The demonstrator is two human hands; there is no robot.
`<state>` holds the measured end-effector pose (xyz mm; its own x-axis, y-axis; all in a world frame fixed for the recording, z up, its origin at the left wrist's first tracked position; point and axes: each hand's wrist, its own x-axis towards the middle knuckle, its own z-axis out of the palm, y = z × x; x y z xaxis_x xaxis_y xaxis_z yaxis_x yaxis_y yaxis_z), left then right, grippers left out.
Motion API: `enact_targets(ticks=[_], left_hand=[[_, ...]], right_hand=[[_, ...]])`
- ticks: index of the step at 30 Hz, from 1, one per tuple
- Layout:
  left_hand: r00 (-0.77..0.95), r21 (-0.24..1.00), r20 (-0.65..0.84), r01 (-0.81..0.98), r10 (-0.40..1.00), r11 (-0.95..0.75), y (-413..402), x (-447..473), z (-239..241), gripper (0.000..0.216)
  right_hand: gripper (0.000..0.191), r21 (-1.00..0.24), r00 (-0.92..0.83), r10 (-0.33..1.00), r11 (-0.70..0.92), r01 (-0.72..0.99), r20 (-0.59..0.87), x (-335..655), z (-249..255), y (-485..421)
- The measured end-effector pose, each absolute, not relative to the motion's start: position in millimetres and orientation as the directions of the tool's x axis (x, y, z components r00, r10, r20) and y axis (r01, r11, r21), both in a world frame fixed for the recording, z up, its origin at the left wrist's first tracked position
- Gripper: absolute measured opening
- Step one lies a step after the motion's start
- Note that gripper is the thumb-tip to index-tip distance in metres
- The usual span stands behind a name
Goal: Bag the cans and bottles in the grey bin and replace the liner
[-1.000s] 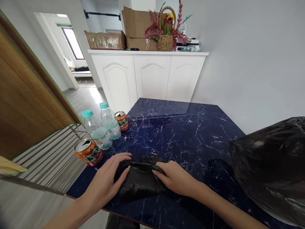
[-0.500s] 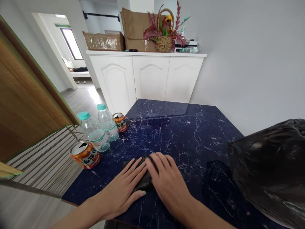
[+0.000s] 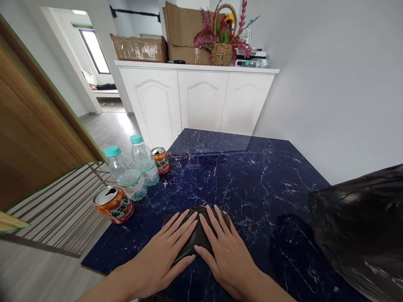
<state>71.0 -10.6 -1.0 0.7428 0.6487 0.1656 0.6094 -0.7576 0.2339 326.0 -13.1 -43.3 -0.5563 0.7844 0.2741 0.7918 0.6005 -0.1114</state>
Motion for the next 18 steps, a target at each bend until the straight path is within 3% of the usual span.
enact_targets(ticks=[3,6,9,14,18], left_hand=[[0.752,0.257,0.17,0.59,0.636,-0.766,-10.1,65.7,6.9,0.074],[0.722,0.311,0.192,0.598,0.665,-0.739,-3.7,60.6,17.3,0.048],[0.568,0.365,0.23,0.703,0.79,-0.611,11.2,64.9,23.7,0.029],[0.419,0.338,0.109,0.837,0.901,-0.43,36.0,96.2,24.4,0.05],[0.459,0.384,-0.037,0.826,0.887,-0.412,38.8,116.0,32.7,0.041]], right_hand=[[0.071,-0.109,-0.557,0.776,0.607,0.788,0.294,325.3,-37.8,-15.2],[0.052,-0.142,-0.517,0.779,0.592,0.794,0.356,328.8,-27.3,-11.7],[0.04,-0.195,-0.418,0.781,0.55,0.812,0.463,342.1,-17.4,4.0],[0.033,-0.334,-0.252,0.791,0.492,0.804,0.558,377.4,-21.8,45.1],[0.033,-0.566,-0.137,0.885,0.397,0.723,0.445,393.6,-32.7,58.4]])
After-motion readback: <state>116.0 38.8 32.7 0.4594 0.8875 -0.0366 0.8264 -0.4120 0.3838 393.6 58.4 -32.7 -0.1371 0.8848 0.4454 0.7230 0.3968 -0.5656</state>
